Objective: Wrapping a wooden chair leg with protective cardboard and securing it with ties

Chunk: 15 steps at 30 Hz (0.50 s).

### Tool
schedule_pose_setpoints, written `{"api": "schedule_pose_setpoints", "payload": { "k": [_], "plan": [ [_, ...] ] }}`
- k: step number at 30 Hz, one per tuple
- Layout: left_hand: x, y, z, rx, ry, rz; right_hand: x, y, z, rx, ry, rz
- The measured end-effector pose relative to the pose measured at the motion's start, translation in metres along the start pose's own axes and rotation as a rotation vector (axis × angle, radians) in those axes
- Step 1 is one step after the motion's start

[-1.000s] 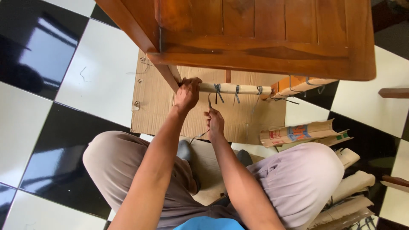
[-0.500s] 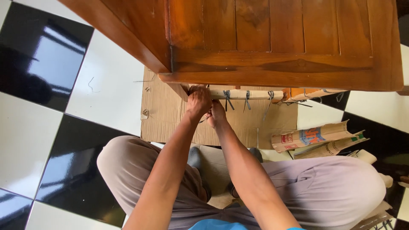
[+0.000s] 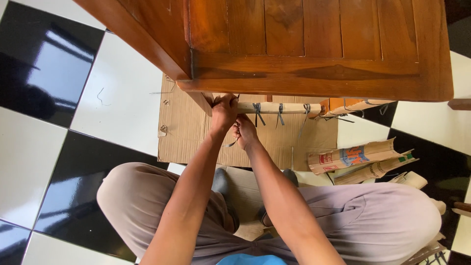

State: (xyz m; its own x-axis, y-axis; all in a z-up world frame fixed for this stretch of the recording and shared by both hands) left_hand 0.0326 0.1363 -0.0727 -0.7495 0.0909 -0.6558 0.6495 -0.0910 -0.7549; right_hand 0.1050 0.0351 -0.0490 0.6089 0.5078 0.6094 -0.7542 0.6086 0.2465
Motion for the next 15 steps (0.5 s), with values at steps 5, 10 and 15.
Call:
{"api": "schedule_pose_setpoints", "payload": {
  "k": [5,10,15],
  "plan": [
    [-0.009,-0.017,0.008,-0.032,0.078,0.066,-0.025,-0.014,-0.010,-0.076,-0.225,0.241],
    [-0.040,-0.055,0.026,-0.112,0.202,0.107,0.006,-0.018,0.028,-0.132,-0.537,0.753],
    [-0.043,-0.072,0.040,-0.169,0.310,0.200,0.040,-0.012,0.058,-0.103,-0.859,1.057]
  ]
}}
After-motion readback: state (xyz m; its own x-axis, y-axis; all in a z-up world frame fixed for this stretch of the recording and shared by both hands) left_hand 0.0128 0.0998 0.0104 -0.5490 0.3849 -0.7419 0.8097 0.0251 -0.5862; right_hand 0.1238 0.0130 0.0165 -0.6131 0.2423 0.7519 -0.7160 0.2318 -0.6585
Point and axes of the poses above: each hand's wrist, its own z-axis away from the middle knuckle, its own y-axis out of the palm, x = y × z, the point moved 7 cm from there along -z, towards the middle knuckle, and after that the axes turned 7 degrees about -x, right-handed, at the moved point
